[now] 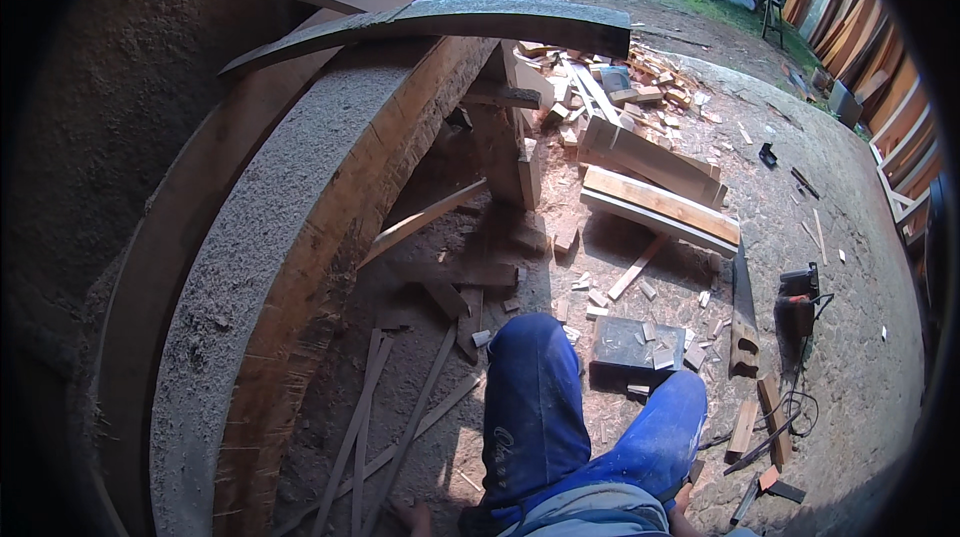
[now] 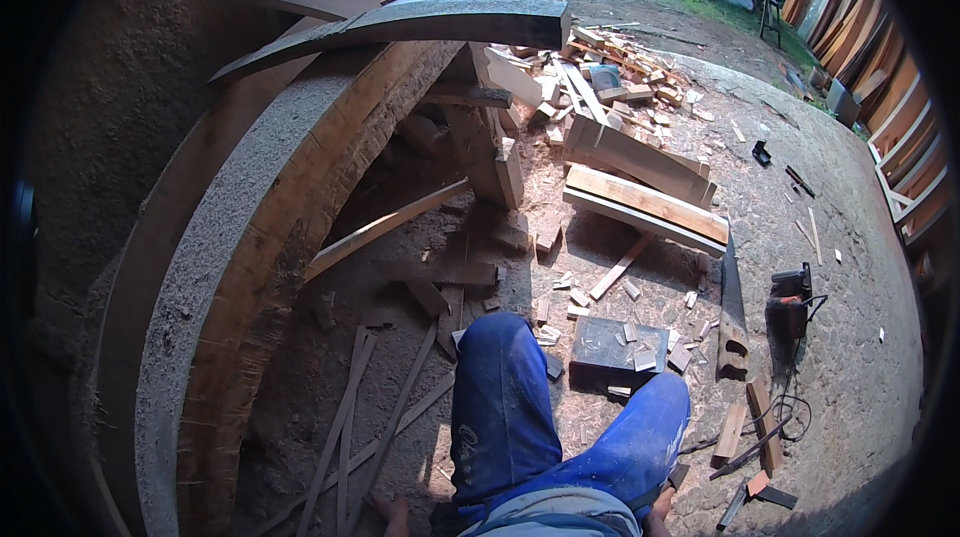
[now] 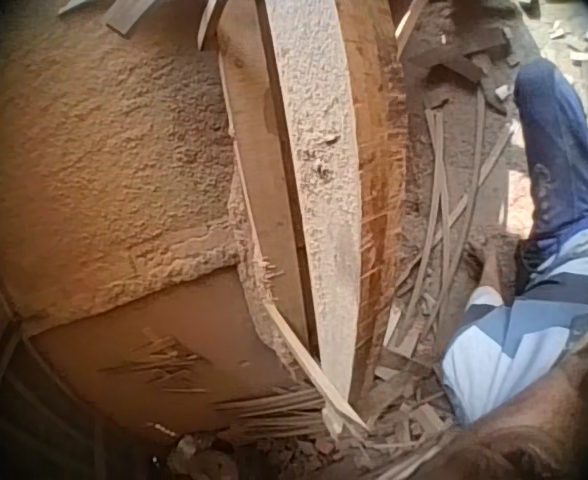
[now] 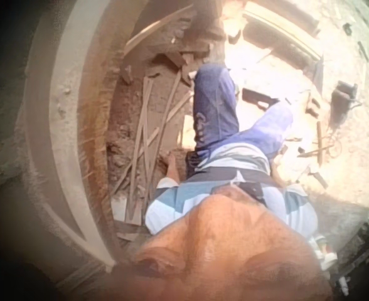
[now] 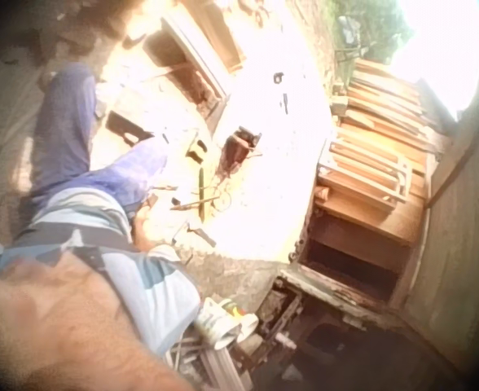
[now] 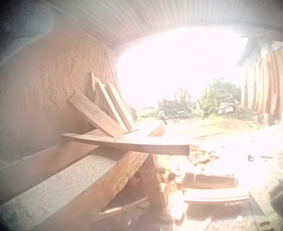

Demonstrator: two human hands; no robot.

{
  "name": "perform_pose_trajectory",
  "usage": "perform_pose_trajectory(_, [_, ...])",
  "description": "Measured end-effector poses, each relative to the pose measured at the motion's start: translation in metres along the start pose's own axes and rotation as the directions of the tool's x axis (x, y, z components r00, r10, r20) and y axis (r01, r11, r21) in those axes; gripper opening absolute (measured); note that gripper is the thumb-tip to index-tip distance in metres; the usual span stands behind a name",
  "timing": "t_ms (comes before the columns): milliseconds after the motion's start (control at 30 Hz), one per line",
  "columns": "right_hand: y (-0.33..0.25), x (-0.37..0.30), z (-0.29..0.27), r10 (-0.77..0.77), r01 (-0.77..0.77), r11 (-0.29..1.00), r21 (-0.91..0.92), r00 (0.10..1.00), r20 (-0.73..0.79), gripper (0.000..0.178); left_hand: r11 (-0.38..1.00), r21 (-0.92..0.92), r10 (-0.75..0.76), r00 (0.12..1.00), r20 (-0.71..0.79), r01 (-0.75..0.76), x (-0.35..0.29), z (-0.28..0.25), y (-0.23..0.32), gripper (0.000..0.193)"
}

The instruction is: The person sits on the ground and uses a chisel and mallet to shape a small wooden block. They repeatedly strike the chisel to remove wood shavings and occasionally inspect the piece.

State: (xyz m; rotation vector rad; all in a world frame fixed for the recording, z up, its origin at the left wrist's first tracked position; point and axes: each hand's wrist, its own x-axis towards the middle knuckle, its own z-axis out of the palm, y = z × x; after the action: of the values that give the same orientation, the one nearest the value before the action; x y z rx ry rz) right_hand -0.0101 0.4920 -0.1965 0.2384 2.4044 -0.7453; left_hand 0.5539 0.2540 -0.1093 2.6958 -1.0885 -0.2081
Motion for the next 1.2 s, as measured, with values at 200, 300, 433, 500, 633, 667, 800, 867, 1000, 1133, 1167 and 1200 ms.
perform_pose_trajectory(200, [-0.026,0.003,-0.008,-0.113,0.117,0.991,-0.065,0.992,0.063,0.047,0.972,0.062,-0.233,0.887,0.398,0.227,-0.02,0.0,-0.05,0.101])
perform_pose_trajectory(300, [-0.043,0.012,-0.024,-0.183,0.192,0.975,-0.114,0.979,0.092,0.047,0.981,-0.017,-0.168,0.896,0.412,0.192,-0.023,0.021,-0.08,0.106])
perform_pose_trajectory(433, [-0.089,0.029,-0.043,-0.293,0.308,0.944,-0.118,0.947,0.131,0.047,0.988,0.039,-0.148,0.878,0.456,0.147,-0.025,0.024,-0.051,0.101])
perform_pose_trajectory(500, [-0.114,0.033,-0.045,-0.345,0.378,0.912,-0.159,0.916,0.203,0.047,0.988,0.042,-0.15,0.892,0.426,0.146,-0.041,0.024,-0.066,0.099])
perform_pose_trajectory(633, [-0.156,0.04,-0.049,-0.41,0.471,0.858,-0.207,0.869,0.277,0.047,0.989,-0.106,-0.053,0.916,0.399,0.103,-0.091,0.044,-0.085,0.092])
perform_pose_trajectory(667, [-0.163,0.04,-0.045,-0.416,0.484,0.849,-0.211,0.859,0.297,0.047,0.985,-0.139,-0.041,0.914,0.403,0.105,-0.099,0.044,-0.091,0.091])
perform_pose_trajectory(800, [-0.189,0.039,-0.042,-0.446,0.535,0.815,-0.223,0.825,0.347,0.048,0.952,-0.225,-0.089,0.889,0.449,0.209,-0.111,0.034,-0.101,0.09])
perform_pose_trajectory(867, [-0.202,0.04,-0.041,-0.469,0.559,0.8,-0.216,0.808,0.357,0.048,0.938,-0.132,-0.171,0.759,0.628,0.321,-0.109,0.021,-0.1,0.09])
perform_pose_trajectory(1000, [-0.23,0.034,-0.033,-0.506,0.615,0.762,-0.205,0.762,0.403,0.048,1.0,0.018,-0.027,0.834,0.552,0.02,-0.148,0.023,-0.126,0.092])
perform_pose_trajectory(1133, [-0.26,0.037,-0.015,-0.52,0.677,0.709,-0.199,0.692,0.5,0.048,1.0,0.01,-0.003,0.706,0.709,-0.005,-0.124,0.0,-0.152,0.076])
perform_pose_trajectory(1167, [-0.265,0.032,-0.005,-0.528,0.684,0.708,-0.175,0.677,0.512,0.049,1.0,-0.004,0.004,0.663,0.748,-0.001,-0.103,-0.009,-0.149,0.072])
perform_pose_trajectory(1200, [-0.272,0.036,-0.003,-0.531,0.698,0.695,-0.175,0.661,0.53,0.049,0.999,-0.019,-0.002,0.62,0.784,0.027,-0.093,-0.02,-0.149,0.068])
